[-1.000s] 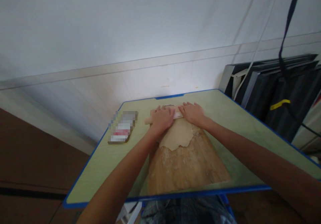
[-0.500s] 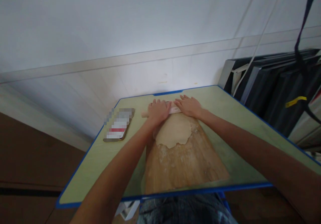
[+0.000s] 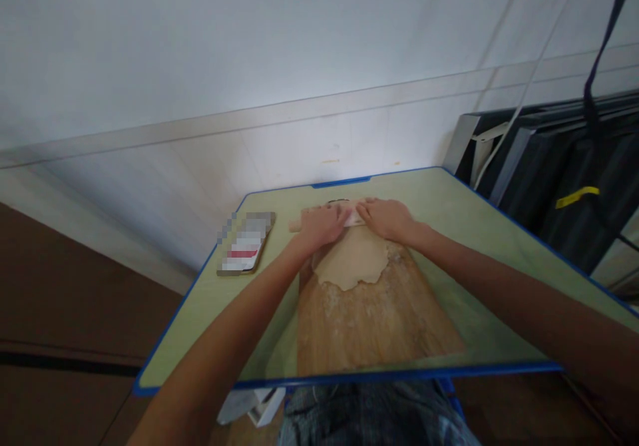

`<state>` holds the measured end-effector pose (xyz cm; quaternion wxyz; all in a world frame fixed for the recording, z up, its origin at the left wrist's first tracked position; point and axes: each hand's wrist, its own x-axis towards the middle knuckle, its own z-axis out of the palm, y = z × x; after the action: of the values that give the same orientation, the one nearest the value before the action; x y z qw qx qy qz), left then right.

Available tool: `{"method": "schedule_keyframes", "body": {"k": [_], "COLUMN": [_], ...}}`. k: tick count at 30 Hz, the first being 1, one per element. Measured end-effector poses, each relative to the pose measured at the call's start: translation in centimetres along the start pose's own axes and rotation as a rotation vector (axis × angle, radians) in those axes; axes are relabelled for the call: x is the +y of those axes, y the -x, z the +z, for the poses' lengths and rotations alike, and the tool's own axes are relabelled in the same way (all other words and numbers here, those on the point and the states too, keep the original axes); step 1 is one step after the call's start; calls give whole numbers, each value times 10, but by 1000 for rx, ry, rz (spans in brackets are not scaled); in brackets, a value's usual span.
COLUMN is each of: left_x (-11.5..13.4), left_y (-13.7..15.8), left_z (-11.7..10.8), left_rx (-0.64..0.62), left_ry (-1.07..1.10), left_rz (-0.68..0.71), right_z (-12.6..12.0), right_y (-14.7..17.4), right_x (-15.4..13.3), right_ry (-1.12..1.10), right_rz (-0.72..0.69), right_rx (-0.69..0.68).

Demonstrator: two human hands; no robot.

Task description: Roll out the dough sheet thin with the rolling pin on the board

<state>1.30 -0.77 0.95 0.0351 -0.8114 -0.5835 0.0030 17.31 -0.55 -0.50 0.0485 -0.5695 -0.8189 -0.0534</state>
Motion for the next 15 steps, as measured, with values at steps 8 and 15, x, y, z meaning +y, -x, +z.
{"method": "schedule_keyframes", "body": {"k": [8, 15], "left_x": [-9, -22], "left_y": [14, -56], "left_z": [2, 0], "left_rx": [19, -74], "left_ry": [42, 128], "left_rz": [73, -148], "right_z": [6, 2], "right_y": [21, -54], "right_x": [-1, 16], "right_ry": [-34, -96], "right_rz": [-69, 83], "right_rx": [93, -112]}}
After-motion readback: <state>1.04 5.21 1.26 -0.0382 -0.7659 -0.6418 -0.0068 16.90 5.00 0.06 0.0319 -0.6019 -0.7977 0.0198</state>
